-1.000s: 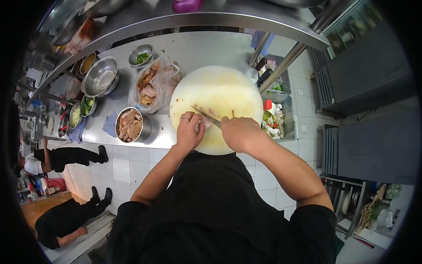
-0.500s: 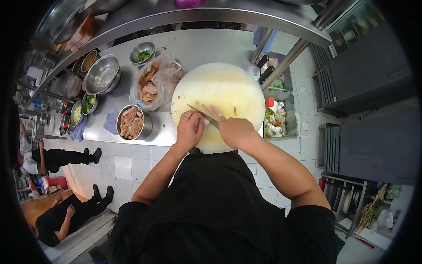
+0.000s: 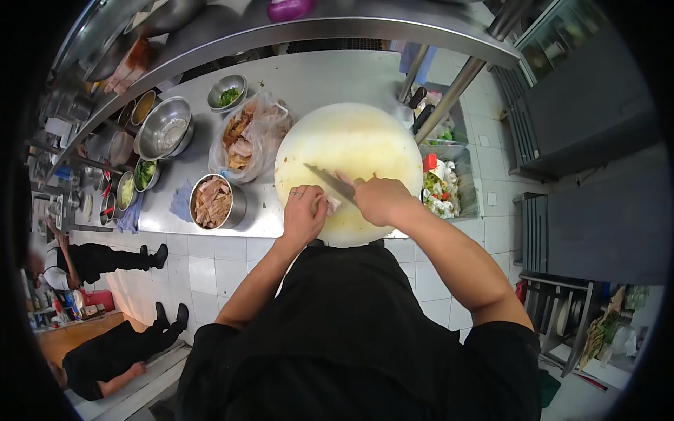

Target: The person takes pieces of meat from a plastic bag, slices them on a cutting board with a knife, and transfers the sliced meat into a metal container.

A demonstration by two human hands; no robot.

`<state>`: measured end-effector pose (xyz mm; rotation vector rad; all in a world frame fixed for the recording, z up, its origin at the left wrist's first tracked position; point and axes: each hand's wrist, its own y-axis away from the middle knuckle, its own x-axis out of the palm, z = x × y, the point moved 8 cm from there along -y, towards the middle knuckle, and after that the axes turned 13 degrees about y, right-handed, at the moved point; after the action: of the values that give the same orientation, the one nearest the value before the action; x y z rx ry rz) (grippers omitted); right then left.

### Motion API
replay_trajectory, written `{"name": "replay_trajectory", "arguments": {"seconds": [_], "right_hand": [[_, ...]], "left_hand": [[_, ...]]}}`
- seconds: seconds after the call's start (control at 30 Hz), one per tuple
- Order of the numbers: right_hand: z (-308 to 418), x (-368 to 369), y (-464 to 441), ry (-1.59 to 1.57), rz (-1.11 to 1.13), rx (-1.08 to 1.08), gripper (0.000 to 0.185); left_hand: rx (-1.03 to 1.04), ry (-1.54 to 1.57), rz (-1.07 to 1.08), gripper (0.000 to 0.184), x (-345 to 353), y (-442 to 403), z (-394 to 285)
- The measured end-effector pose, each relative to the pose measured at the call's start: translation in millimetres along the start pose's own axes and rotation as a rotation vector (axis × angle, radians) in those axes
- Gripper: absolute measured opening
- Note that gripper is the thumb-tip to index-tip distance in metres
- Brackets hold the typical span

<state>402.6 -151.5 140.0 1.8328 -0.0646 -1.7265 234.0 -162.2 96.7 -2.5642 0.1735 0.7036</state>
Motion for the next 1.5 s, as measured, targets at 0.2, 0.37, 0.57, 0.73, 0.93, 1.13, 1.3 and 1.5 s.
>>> {"name": "replay_trajectory", "arguments": {"seconds": [0.2, 0.37, 0.57, 0.73, 0.93, 1.13, 1.3, 1.5], "right_hand": [[33.7, -31.4, 52.2, 0.15, 0.049, 0.028, 0.018], [17.5, -1.1, 11.3, 0.126, -0.042, 0.06, 0.02], [19.3, -24.1, 29.0, 0.141, -0.007, 0.053, 0.021], [27.9, 14.0, 20.8, 0.142, 0.079, 0.045, 0.034], [-2.5, -2.1, 10.9, -0.045, 0.187, 0.079, 0.038], [-27.7, -1.5, 35.1, -0.216, 0.058, 0.157, 0.039], [-39.2, -41.2, 62.2, -0.115, -0.026, 0.252, 0.031], [-31.7, -37.1, 48.4, 0.069, -0.063, 0.295, 0.024]], "left_hand": [[0.019, 0.032, -0.007, 0.018, -4.3, 14.3, -5.2], [-0.032, -0.055, 0.036, 0.015, 3.7, 12.9, -5.6], [-0.042, 0.005, 0.012, 0.018, -3.1, 15.2, -4.2], [-0.053, -0.047, 0.024, 0.021, 1.1, 24.8, -1.4], [-0.027, -0.103, 0.048, 0.03, -2.2, 16.7, -16.2], [-0.115, -0.305, -0.014, 0.037, -31.3, -8.1, 36.3], [0.01, -0.239, -0.014, 0.037, -30.6, -36.4, 16.3], [-0.013, -0.003, 0.099, 0.038, 31.0, -42.6, -5.5]]}}
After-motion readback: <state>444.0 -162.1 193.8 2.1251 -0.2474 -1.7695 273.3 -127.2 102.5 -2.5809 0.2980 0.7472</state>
